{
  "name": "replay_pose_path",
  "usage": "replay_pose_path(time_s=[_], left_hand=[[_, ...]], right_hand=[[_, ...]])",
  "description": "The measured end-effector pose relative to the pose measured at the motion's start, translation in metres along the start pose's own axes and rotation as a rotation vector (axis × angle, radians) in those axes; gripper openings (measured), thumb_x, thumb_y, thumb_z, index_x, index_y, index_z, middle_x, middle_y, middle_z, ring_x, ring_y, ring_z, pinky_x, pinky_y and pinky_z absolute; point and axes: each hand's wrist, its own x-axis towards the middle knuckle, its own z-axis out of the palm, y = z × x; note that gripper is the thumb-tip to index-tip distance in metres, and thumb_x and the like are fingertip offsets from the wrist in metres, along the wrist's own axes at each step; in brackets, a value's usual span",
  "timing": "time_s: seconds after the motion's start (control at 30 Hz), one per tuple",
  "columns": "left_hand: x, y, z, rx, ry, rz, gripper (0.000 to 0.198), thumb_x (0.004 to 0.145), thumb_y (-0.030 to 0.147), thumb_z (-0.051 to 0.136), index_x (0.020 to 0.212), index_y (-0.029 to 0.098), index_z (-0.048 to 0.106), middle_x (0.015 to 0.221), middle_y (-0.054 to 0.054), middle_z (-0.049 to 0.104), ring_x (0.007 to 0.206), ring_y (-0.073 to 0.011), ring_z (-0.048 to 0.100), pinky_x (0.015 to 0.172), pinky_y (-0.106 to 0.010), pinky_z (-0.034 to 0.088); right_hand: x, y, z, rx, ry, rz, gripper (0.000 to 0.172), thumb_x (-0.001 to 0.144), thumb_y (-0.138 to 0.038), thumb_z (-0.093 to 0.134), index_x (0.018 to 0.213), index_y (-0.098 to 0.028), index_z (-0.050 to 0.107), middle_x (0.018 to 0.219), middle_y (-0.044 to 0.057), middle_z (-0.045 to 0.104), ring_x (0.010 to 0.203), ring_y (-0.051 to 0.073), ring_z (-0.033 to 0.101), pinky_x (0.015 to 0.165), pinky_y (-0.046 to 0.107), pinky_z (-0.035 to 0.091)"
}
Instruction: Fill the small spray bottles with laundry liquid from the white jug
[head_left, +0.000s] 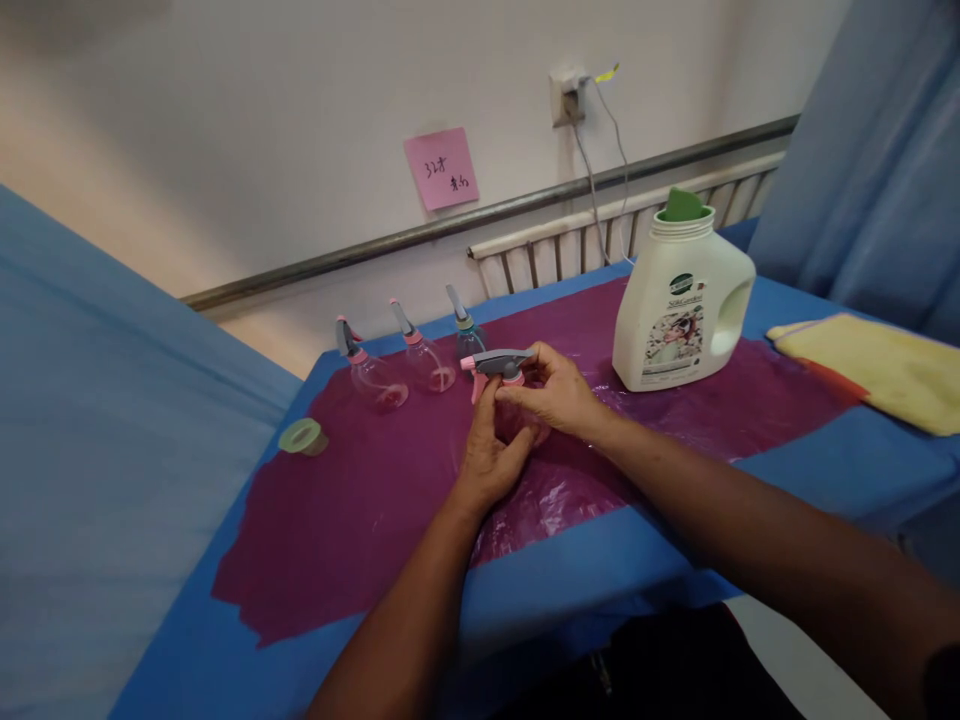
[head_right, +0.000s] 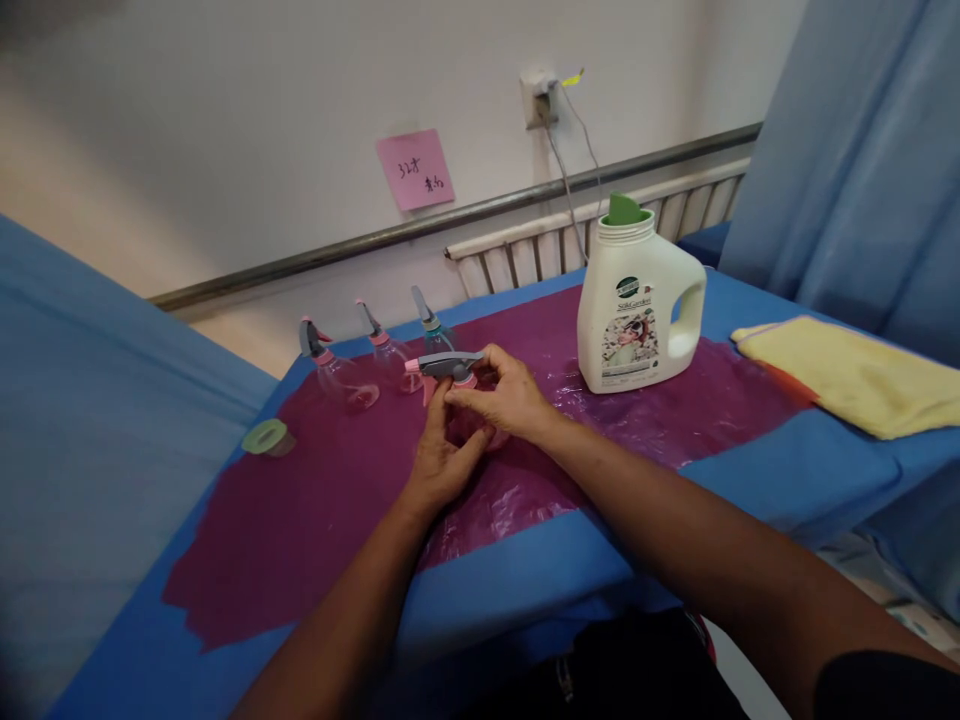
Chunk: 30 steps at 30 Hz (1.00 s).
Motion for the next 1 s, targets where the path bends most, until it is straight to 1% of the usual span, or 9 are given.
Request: replay_pose_path(time_s=[0.1,0.17,0.27,0.33,0.5,0.7,0.8,0.9,1.0], left_hand=[[0.0,0.0,0.001,-0.013,0.004,-0.013,0.093,0.1,0.031,0.077,0.18,0.034,0.029,0.189,-0.011,0.035,0.176,-0.0342,0.035,0.146,-0.057,0.03],[-0.001,-0.002,0.001,-0.012,0.003,-0.024,0.093,0.1,0.031,0.077,0.18,0.035,0.029,0.191,-0.01,0.031,0.177,-0.0339,0.032,0.146,-0.058,0.028],[-0.001,-0.005,0.001,-0.005,0.003,-0.025,0.093,0.1,0.032,0.078,0.18,0.036,0.03,0.191,-0.009,0.03,0.178,-0.0351,0.029,0.147,-0.059,0.026],[-0.002,-0.006,0.001,-0.012,-0.004,-0.017,0.093,0.1,0.032,0.077,0.18,0.037,0.03,0.191,-0.008,0.03,0.178,-0.0351,0.029,0.147,-0.06,0.026],[-0.002,-0.003,0.002,-0.013,-0.021,-0.023,0.096,0.103,0.03,0.075,0.183,0.039,0.022,0.192,-0.008,0.03,0.178,-0.0328,0.031,0.146,-0.058,0.028],[0.0,0.0,0.004,-0.056,-0.02,0.029,0.099,0.104,0.032,0.076,0.184,0.039,0.018,0.19,-0.01,0.032,0.175,-0.0318,0.037,0.144,-0.057,0.033],[0.0,0.0,0.005,-0.08,-0.014,0.0,0.098,0.104,0.033,0.076,0.183,0.039,0.018,0.188,-0.012,0.036,0.173,-0.0321,0.04,0.143,-0.057,0.035],[0.001,0.0,0.006,-0.106,-0.029,-0.021,0.098,0.104,0.034,0.076,0.183,0.039,0.018,0.188,-0.011,0.036,0.173,-0.0331,0.041,0.143,-0.057,0.036],[0.001,-0.003,0.005,-0.099,-0.025,0.0,0.098,0.104,0.032,0.077,0.183,0.04,0.019,0.191,-0.009,0.03,0.176,-0.0335,0.035,0.144,-0.058,0.033]], right_hand=[[-0.001,-0.003,-0.008,0.028,-0.03,-0.044,0.045,0.081,-0.044,0.093,0.117,-0.027,0.071,0.115,0.004,0.081,0.106,0.024,0.076,0.1,0.042,0.061],[-0.002,-0.005,-0.013,0.107,-0.069,-0.064,0.061,0.087,-0.042,0.089,0.143,-0.029,0.067,0.132,0.007,0.081,0.122,0.027,0.076,0.112,0.046,0.06],[-0.003,-0.005,-0.018,0.134,-0.122,-0.041,0.072,0.093,-0.038,0.084,0.161,-0.031,0.06,0.132,0.007,0.083,0.127,0.028,0.077,0.121,0.051,0.057],[-0.002,-0.005,-0.019,0.107,-0.144,-0.023,0.067,0.095,-0.038,0.083,0.159,-0.031,0.064,0.128,0.006,0.084,0.125,0.028,0.078,0.122,0.053,0.057],[0.001,-0.007,-0.019,0.063,-0.105,-0.063,0.058,0.087,-0.034,0.092,0.142,-0.032,0.075,0.145,0.007,0.078,0.129,0.027,0.076,0.117,0.048,0.061],[0.006,0.002,-0.008,0.085,-0.059,-0.051,0.067,0.078,-0.035,0.097,0.14,-0.03,0.07,0.107,0.001,0.077,0.103,0.023,0.075,0.107,0.045,0.062],[0.006,0.005,-0.003,0.052,-0.027,-0.069,0.068,0.076,-0.034,0.096,0.139,-0.029,0.07,0.103,0.0,0.074,0.098,0.022,0.073,0.105,0.046,0.062],[0.004,0.003,-0.004,0.024,-0.024,-0.107,0.07,0.078,-0.035,0.096,0.142,-0.029,0.069,0.111,0.003,0.077,0.108,0.025,0.076,0.112,0.049,0.061],[0.0,-0.001,-0.009,0.033,-0.056,-0.138,0.068,0.087,-0.037,0.09,0.15,-0.029,0.066,0.134,0.01,0.08,0.131,0.03,0.075,0.12,0.052,0.058]])
